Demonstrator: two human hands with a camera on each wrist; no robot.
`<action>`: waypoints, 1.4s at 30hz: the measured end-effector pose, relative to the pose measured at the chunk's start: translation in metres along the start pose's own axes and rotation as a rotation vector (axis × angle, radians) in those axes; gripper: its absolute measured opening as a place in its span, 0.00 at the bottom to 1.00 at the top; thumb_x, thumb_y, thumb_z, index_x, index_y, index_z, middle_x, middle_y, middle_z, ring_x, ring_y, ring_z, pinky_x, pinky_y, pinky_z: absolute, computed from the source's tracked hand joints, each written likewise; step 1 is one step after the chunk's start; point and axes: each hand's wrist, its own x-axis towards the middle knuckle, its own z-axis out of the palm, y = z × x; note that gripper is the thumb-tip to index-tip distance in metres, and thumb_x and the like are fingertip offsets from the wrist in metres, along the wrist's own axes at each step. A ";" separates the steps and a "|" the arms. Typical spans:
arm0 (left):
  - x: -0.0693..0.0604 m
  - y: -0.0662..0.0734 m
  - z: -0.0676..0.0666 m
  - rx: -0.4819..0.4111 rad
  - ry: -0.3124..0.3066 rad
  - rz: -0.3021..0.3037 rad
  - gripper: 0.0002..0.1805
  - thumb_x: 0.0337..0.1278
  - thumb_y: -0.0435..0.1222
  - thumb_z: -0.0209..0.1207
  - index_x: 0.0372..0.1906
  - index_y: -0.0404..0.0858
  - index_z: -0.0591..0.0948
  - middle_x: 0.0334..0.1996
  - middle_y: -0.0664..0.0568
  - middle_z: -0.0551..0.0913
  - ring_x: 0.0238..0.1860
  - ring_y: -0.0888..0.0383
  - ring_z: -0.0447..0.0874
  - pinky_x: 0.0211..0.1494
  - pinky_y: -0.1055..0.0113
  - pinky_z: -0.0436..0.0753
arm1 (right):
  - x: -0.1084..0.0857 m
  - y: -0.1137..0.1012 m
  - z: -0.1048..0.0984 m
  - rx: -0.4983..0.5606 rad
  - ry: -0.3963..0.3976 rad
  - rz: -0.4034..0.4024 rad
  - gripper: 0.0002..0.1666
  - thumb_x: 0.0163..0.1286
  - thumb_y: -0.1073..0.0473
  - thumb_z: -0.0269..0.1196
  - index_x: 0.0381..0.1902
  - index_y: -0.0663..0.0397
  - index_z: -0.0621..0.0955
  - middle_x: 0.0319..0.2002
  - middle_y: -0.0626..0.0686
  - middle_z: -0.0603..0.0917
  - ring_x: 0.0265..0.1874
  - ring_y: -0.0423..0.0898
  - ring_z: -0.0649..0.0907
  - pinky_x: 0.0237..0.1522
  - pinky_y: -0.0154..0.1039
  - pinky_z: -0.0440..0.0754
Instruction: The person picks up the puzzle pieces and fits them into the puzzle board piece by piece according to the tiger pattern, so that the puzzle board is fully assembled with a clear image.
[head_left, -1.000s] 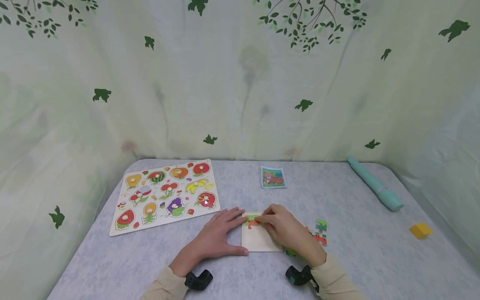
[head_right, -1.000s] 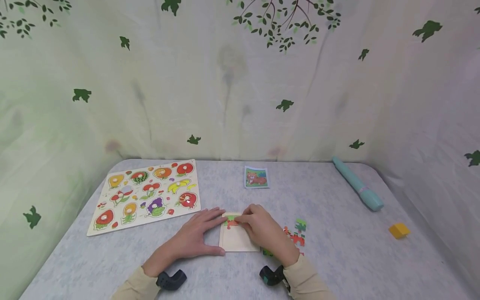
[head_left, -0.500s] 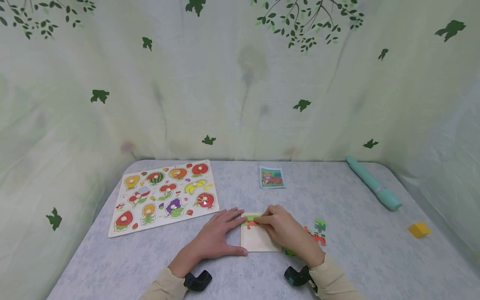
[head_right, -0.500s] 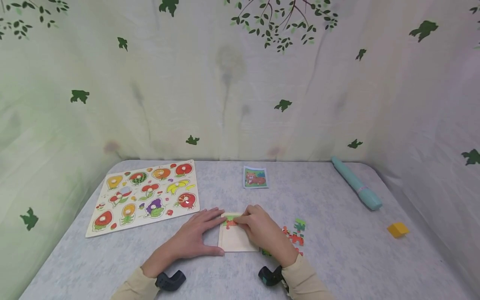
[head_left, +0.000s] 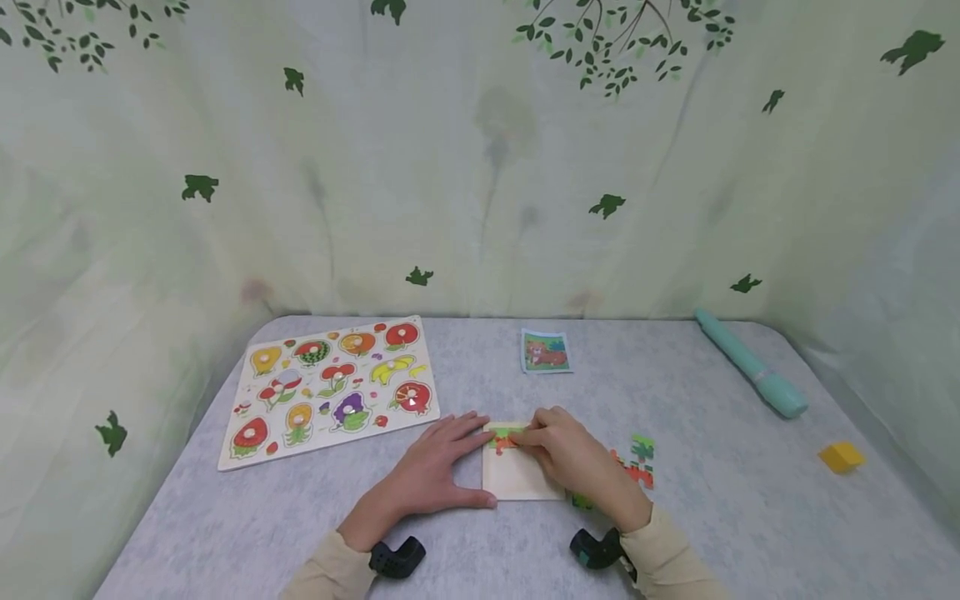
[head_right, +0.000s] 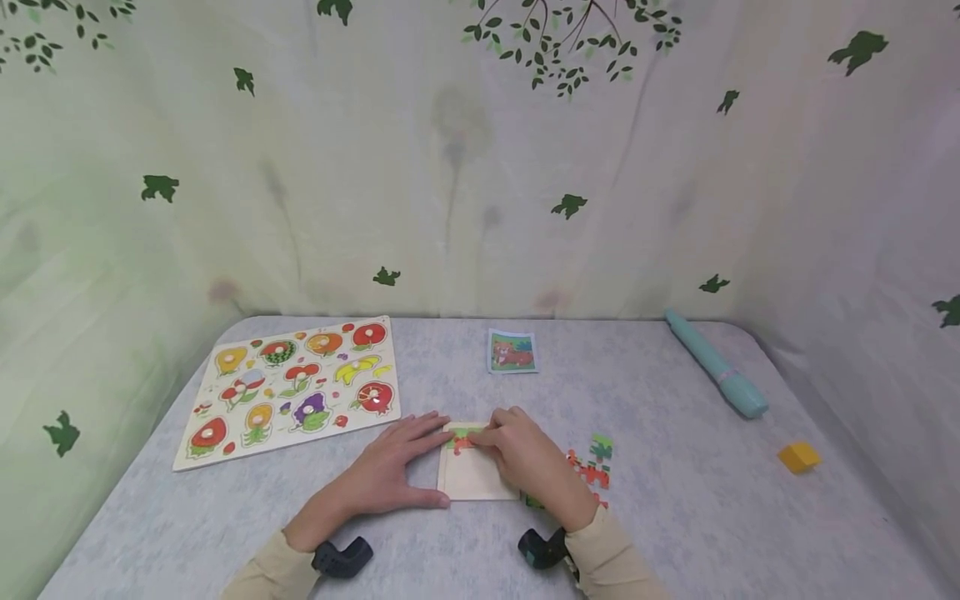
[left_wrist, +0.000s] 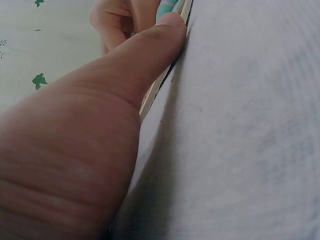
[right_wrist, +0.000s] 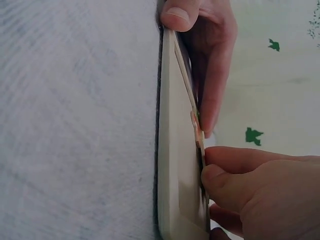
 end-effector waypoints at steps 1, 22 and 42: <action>0.000 0.000 0.000 -0.002 0.002 0.000 0.51 0.48 0.71 0.67 0.75 0.51 0.73 0.79 0.57 0.64 0.81 0.53 0.56 0.83 0.45 0.57 | 0.000 0.000 0.000 -0.004 -0.004 0.005 0.14 0.71 0.64 0.68 0.51 0.44 0.91 0.33 0.43 0.80 0.33 0.40 0.74 0.33 0.29 0.74; 0.000 0.000 -0.002 0.004 -0.004 -0.005 0.50 0.48 0.70 0.68 0.75 0.51 0.73 0.79 0.57 0.64 0.81 0.52 0.56 0.82 0.45 0.57 | -0.001 0.000 0.003 -0.020 0.028 -0.002 0.12 0.73 0.59 0.67 0.52 0.43 0.90 0.34 0.41 0.79 0.34 0.38 0.73 0.32 0.29 0.73; 0.000 -0.002 0.001 0.002 0.004 0.000 0.51 0.48 0.72 0.66 0.75 0.52 0.73 0.79 0.58 0.64 0.81 0.53 0.55 0.83 0.45 0.57 | -0.002 0.003 0.006 0.007 0.090 0.018 0.10 0.71 0.56 0.70 0.48 0.47 0.91 0.37 0.42 0.84 0.37 0.38 0.80 0.37 0.31 0.83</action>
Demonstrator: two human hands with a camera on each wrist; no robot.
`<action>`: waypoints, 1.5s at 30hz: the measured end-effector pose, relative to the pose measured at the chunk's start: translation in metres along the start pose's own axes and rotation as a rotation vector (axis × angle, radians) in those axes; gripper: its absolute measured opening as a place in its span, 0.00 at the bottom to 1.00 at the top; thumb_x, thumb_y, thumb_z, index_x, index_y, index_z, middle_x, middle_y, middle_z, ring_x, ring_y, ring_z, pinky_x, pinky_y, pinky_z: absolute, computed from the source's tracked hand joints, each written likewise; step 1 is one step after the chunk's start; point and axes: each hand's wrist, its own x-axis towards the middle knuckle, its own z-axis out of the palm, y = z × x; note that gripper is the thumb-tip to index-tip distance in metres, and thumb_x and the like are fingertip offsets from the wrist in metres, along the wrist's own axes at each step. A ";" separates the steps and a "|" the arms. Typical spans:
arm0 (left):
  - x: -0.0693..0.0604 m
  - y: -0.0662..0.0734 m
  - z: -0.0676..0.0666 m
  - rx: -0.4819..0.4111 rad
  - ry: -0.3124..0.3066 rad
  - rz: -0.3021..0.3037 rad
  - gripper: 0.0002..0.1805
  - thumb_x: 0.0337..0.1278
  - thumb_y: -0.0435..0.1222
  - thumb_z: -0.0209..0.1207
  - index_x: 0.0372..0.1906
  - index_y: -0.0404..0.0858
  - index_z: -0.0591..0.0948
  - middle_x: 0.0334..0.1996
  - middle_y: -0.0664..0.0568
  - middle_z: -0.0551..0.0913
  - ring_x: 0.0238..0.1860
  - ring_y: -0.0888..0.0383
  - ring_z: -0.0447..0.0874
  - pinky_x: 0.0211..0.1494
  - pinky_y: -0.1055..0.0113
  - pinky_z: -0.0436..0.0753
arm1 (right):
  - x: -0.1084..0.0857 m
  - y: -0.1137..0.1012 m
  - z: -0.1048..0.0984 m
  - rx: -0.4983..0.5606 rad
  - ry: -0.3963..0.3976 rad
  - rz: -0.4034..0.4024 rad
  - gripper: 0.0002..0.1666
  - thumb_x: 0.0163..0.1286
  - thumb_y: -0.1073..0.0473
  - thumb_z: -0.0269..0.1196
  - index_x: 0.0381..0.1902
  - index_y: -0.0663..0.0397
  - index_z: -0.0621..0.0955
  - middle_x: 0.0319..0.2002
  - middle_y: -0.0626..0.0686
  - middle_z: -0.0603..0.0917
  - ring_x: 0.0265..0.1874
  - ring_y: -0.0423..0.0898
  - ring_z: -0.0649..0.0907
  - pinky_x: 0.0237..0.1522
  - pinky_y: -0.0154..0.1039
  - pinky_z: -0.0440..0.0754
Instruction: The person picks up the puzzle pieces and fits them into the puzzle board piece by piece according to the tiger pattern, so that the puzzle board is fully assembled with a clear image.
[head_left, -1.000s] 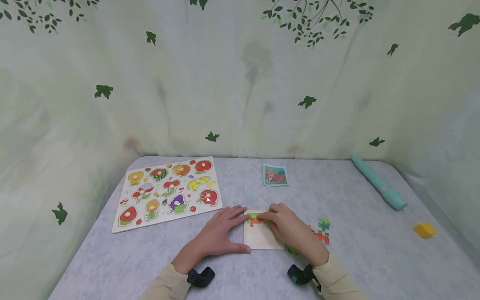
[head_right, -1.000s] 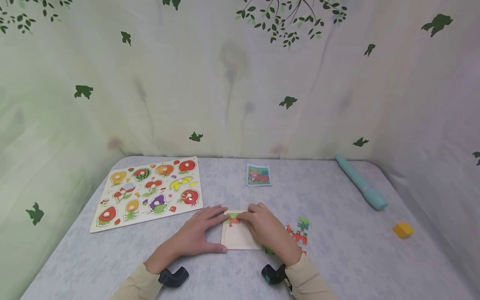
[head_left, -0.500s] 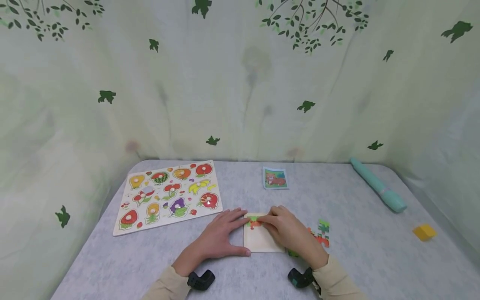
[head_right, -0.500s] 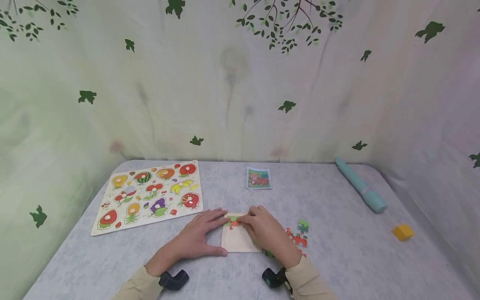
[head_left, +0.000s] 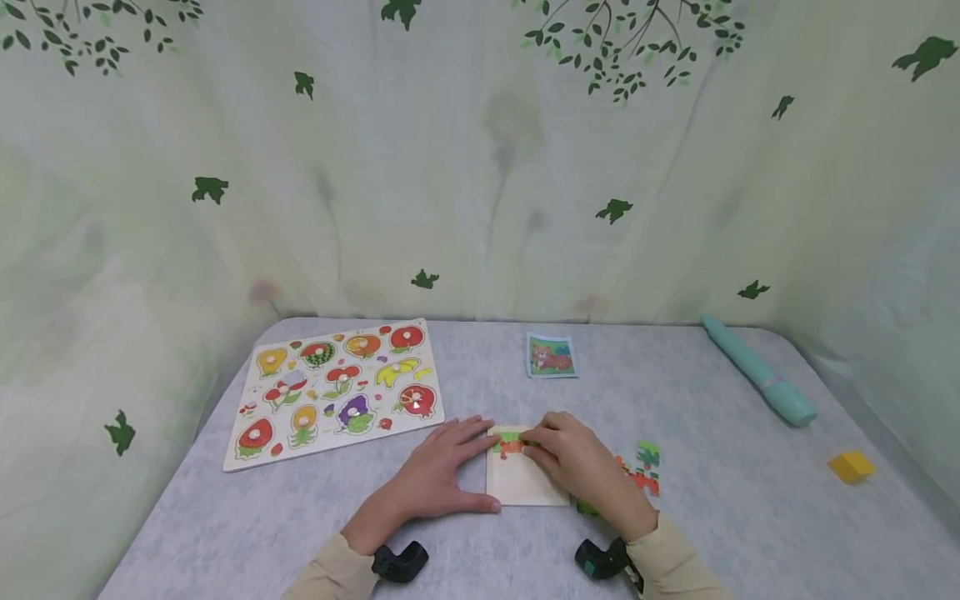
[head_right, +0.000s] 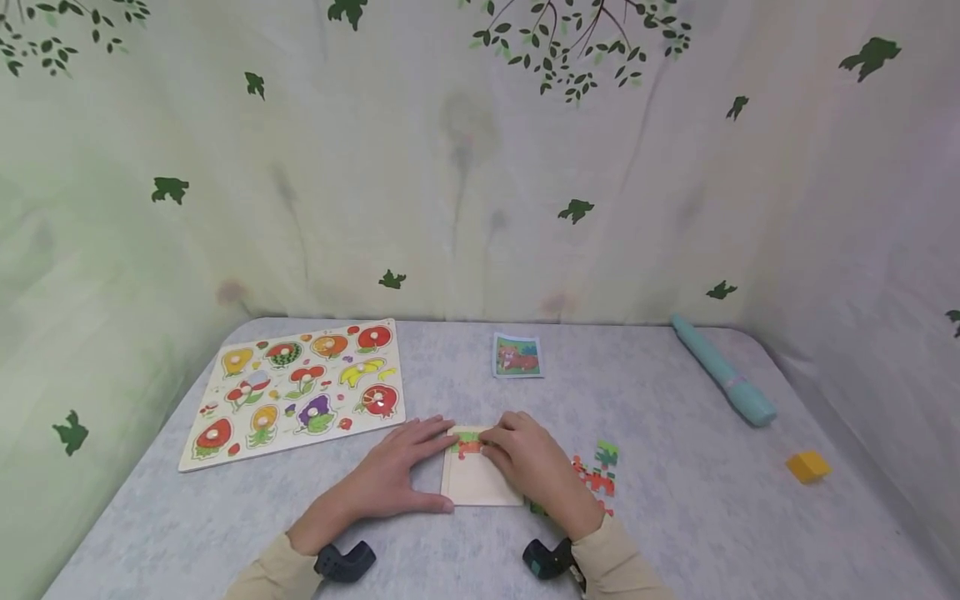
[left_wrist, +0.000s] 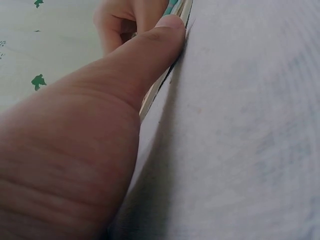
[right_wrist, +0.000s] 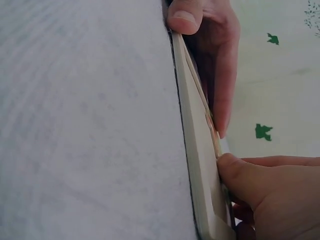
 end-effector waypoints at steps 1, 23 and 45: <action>0.000 0.000 0.000 0.003 -0.001 0.000 0.51 0.48 0.72 0.65 0.75 0.52 0.73 0.79 0.58 0.64 0.82 0.54 0.55 0.83 0.46 0.57 | 0.000 0.000 0.000 -0.001 0.001 0.002 0.10 0.71 0.55 0.70 0.47 0.46 0.91 0.37 0.42 0.84 0.37 0.38 0.80 0.36 0.30 0.82; 0.000 0.000 -0.003 0.009 0.021 0.009 0.52 0.48 0.72 0.65 0.76 0.50 0.72 0.79 0.57 0.64 0.81 0.54 0.56 0.83 0.46 0.57 | 0.004 0.001 -0.003 -0.031 -0.020 -0.035 0.12 0.71 0.56 0.69 0.51 0.47 0.91 0.37 0.43 0.84 0.36 0.39 0.79 0.33 0.29 0.79; 0.000 0.000 -0.002 -0.016 -0.005 0.004 0.50 0.49 0.71 0.66 0.75 0.51 0.73 0.79 0.57 0.64 0.81 0.53 0.56 0.82 0.45 0.57 | 0.000 0.003 0.002 -0.034 -0.018 -0.029 0.12 0.72 0.57 0.69 0.51 0.47 0.91 0.38 0.43 0.84 0.37 0.39 0.79 0.35 0.30 0.81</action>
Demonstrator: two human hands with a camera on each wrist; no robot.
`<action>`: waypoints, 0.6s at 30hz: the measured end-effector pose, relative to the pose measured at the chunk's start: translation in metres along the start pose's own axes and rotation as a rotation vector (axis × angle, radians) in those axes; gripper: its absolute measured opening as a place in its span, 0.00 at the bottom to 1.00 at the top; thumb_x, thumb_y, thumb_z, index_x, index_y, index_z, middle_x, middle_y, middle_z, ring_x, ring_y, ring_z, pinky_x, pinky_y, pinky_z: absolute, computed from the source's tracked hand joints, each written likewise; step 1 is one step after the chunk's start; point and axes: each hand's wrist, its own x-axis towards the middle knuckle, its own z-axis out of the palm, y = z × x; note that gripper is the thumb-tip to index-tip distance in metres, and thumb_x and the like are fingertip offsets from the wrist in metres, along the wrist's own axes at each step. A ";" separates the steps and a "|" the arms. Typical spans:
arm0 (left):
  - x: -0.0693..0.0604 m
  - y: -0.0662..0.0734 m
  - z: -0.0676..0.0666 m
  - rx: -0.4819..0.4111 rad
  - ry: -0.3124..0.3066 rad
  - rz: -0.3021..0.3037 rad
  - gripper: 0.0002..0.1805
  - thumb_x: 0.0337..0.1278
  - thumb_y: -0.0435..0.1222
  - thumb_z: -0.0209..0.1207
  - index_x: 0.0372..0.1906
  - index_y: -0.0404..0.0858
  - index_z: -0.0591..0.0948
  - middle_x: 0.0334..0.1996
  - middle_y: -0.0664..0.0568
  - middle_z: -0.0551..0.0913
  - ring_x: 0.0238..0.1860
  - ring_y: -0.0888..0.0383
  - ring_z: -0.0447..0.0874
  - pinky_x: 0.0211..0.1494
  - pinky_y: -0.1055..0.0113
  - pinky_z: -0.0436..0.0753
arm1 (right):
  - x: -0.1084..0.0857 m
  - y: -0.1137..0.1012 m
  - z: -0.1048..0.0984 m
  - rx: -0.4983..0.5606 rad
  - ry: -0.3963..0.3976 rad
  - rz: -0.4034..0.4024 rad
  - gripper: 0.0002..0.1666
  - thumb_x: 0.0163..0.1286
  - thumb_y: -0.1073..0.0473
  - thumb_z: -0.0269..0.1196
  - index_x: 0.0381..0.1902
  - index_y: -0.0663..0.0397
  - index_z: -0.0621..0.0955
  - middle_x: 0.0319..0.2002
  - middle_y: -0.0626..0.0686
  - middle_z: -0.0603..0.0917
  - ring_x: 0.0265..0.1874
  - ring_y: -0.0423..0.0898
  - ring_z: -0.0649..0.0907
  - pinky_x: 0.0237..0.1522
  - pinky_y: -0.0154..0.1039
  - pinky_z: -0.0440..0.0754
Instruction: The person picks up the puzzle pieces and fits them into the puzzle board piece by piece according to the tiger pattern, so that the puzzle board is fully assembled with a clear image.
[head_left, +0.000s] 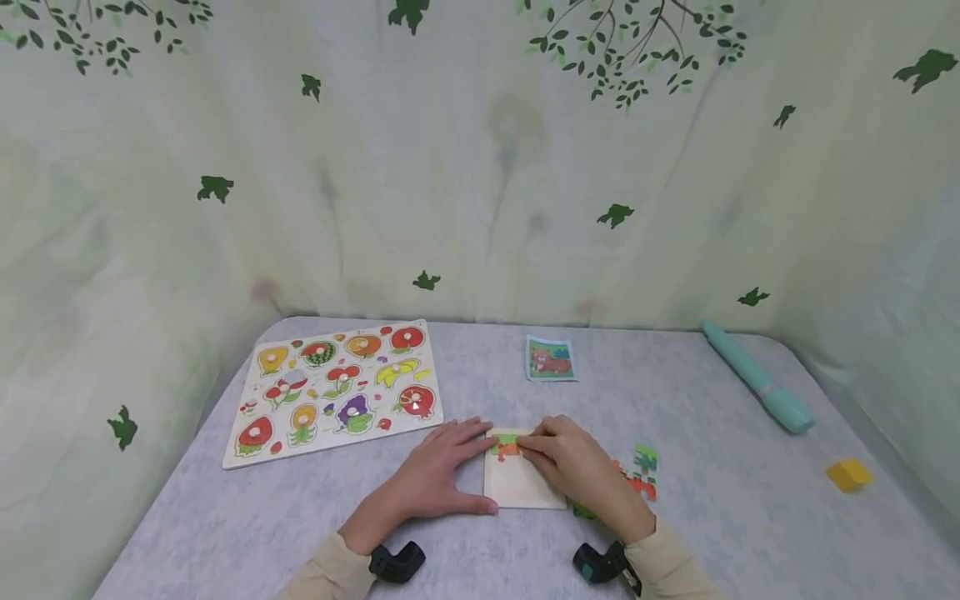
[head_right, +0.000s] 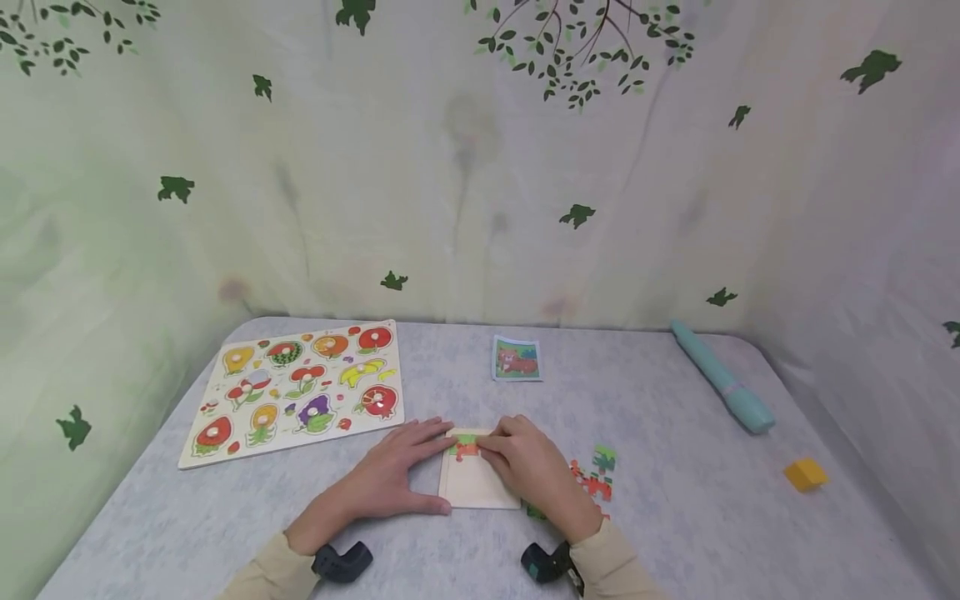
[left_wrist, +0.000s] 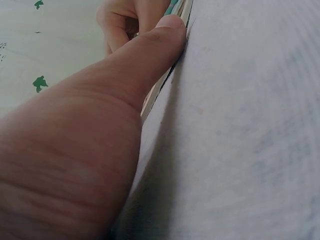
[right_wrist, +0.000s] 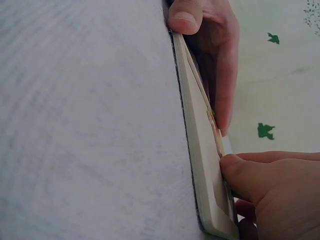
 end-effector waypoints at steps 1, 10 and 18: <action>0.000 0.000 0.001 0.001 0.002 -0.003 0.50 0.48 0.71 0.66 0.75 0.52 0.73 0.79 0.57 0.64 0.81 0.53 0.56 0.82 0.45 0.57 | 0.000 0.000 0.000 -0.001 -0.008 0.003 0.12 0.72 0.56 0.69 0.52 0.46 0.91 0.38 0.42 0.84 0.38 0.39 0.79 0.35 0.30 0.81; 0.000 0.001 -0.002 0.005 0.002 0.000 0.50 0.49 0.71 0.66 0.75 0.52 0.72 0.79 0.57 0.64 0.82 0.53 0.55 0.83 0.45 0.56 | 0.001 -0.001 -0.003 -0.019 -0.005 0.008 0.12 0.71 0.57 0.70 0.51 0.46 0.91 0.37 0.42 0.84 0.37 0.39 0.79 0.35 0.29 0.81; 0.000 -0.001 0.001 0.012 -0.001 0.003 0.51 0.49 0.72 0.65 0.76 0.52 0.72 0.79 0.57 0.64 0.81 0.53 0.56 0.82 0.44 0.57 | -0.001 -0.001 -0.001 -0.005 -0.013 0.015 0.12 0.71 0.57 0.70 0.51 0.47 0.91 0.37 0.42 0.84 0.37 0.39 0.79 0.35 0.29 0.80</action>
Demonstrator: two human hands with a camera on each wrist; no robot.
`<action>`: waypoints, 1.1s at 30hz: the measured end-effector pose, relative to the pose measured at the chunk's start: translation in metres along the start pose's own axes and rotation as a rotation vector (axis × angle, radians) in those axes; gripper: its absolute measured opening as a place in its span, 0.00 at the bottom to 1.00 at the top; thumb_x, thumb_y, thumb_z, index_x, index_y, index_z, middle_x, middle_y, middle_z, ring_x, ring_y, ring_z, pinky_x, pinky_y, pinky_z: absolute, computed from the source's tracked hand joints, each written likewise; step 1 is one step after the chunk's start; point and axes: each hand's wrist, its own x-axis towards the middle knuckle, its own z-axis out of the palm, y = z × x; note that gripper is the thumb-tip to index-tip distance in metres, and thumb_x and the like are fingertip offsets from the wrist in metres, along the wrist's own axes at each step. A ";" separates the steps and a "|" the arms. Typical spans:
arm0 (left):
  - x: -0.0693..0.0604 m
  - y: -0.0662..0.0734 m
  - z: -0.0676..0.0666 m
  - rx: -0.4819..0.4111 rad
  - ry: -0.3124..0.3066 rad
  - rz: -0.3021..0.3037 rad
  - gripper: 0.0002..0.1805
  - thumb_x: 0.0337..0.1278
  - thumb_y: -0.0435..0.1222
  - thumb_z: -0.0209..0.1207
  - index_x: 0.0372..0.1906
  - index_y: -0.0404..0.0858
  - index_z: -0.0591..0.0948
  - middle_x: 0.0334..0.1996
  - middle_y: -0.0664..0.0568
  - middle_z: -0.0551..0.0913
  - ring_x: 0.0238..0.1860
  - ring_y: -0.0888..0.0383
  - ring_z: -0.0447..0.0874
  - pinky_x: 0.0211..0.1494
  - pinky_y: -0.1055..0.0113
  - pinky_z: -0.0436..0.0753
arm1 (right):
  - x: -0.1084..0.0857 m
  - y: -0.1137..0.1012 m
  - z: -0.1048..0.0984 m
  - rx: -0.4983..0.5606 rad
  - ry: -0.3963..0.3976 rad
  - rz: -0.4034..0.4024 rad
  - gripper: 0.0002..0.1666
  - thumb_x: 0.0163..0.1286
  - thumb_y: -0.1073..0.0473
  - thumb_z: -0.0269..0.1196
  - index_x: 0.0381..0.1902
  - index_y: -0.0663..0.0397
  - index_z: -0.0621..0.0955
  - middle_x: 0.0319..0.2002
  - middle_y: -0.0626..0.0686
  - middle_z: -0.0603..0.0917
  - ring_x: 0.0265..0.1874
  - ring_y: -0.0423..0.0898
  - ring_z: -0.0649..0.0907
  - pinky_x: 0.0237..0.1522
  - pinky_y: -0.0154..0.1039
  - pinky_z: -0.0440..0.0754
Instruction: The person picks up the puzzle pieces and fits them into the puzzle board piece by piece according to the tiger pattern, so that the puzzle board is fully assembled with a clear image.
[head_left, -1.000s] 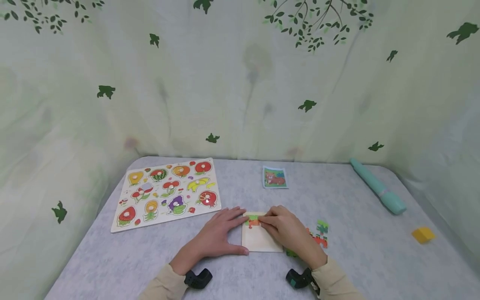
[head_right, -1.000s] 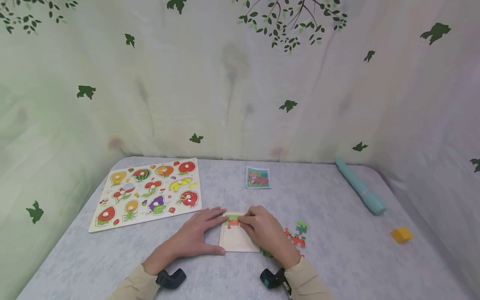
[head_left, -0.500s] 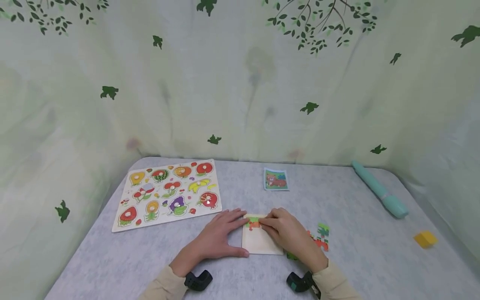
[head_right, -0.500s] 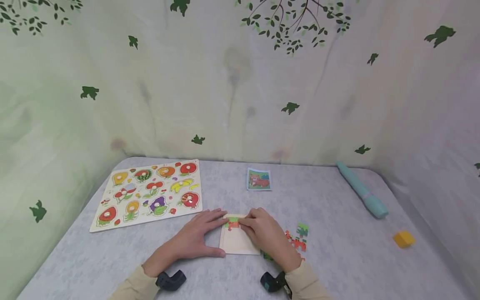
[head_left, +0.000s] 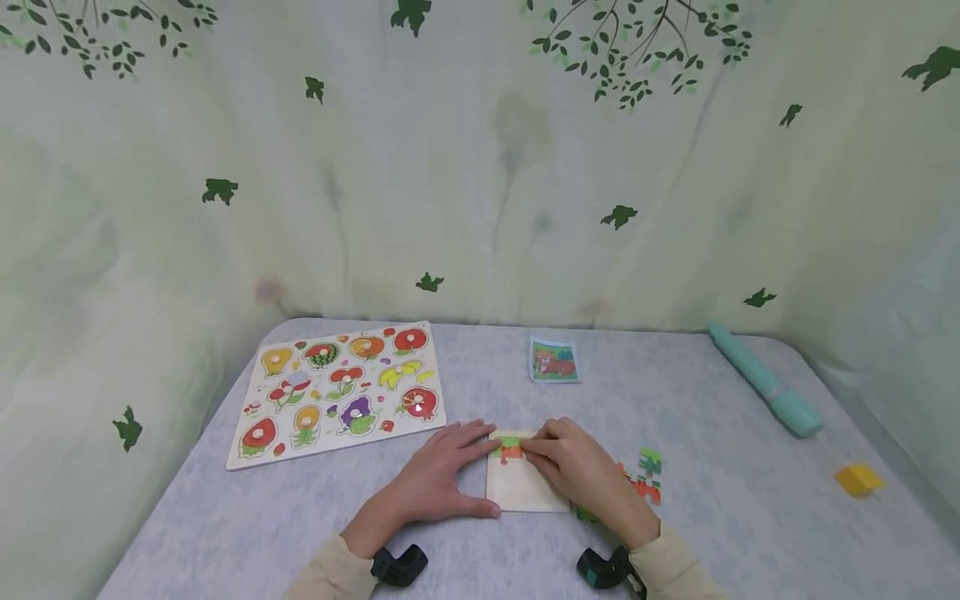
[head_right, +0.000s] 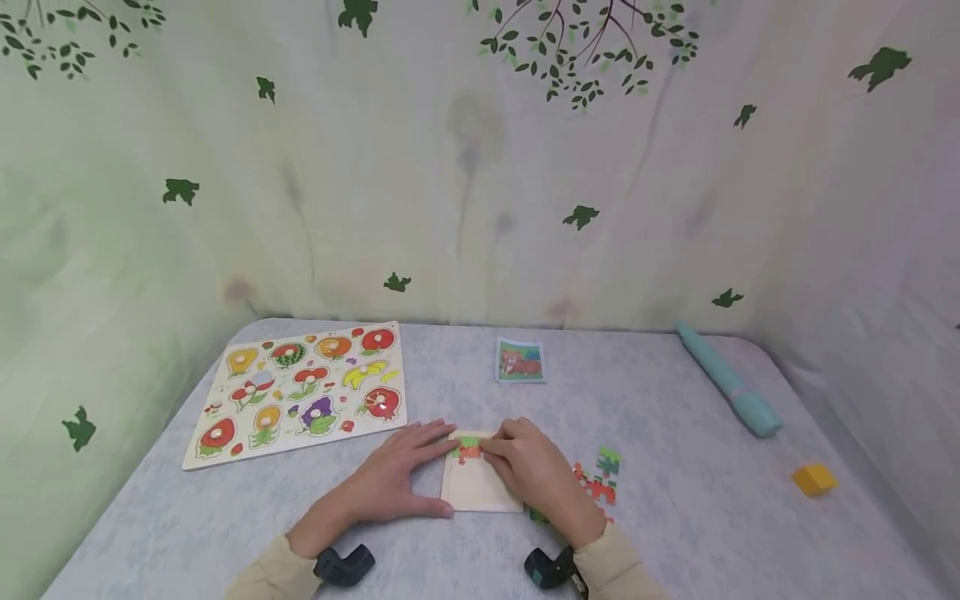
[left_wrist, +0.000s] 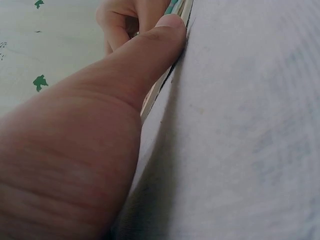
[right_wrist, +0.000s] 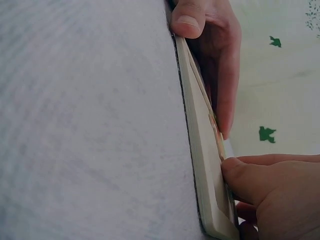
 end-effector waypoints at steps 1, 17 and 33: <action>0.000 0.000 0.000 0.006 -0.003 -0.001 0.51 0.49 0.73 0.65 0.76 0.52 0.72 0.79 0.57 0.64 0.81 0.53 0.56 0.82 0.44 0.57 | 0.001 0.000 0.000 -0.001 -0.003 0.001 0.12 0.71 0.57 0.70 0.51 0.47 0.91 0.37 0.42 0.84 0.37 0.39 0.79 0.35 0.29 0.80; -0.003 0.000 -0.002 0.005 0.000 0.002 0.50 0.50 0.72 0.65 0.76 0.52 0.72 0.79 0.58 0.64 0.81 0.54 0.55 0.83 0.45 0.57 | 0.001 -0.001 0.001 0.017 0.008 0.005 0.12 0.71 0.57 0.70 0.51 0.47 0.91 0.38 0.42 0.85 0.39 0.40 0.80 0.37 0.31 0.83; 0.000 0.003 -0.004 -0.002 -0.008 -0.004 0.50 0.49 0.71 0.66 0.76 0.52 0.72 0.79 0.57 0.64 0.82 0.54 0.55 0.83 0.44 0.56 | 0.001 0.002 -0.002 0.029 0.019 -0.032 0.11 0.72 0.58 0.69 0.50 0.46 0.90 0.38 0.43 0.83 0.38 0.39 0.79 0.35 0.32 0.80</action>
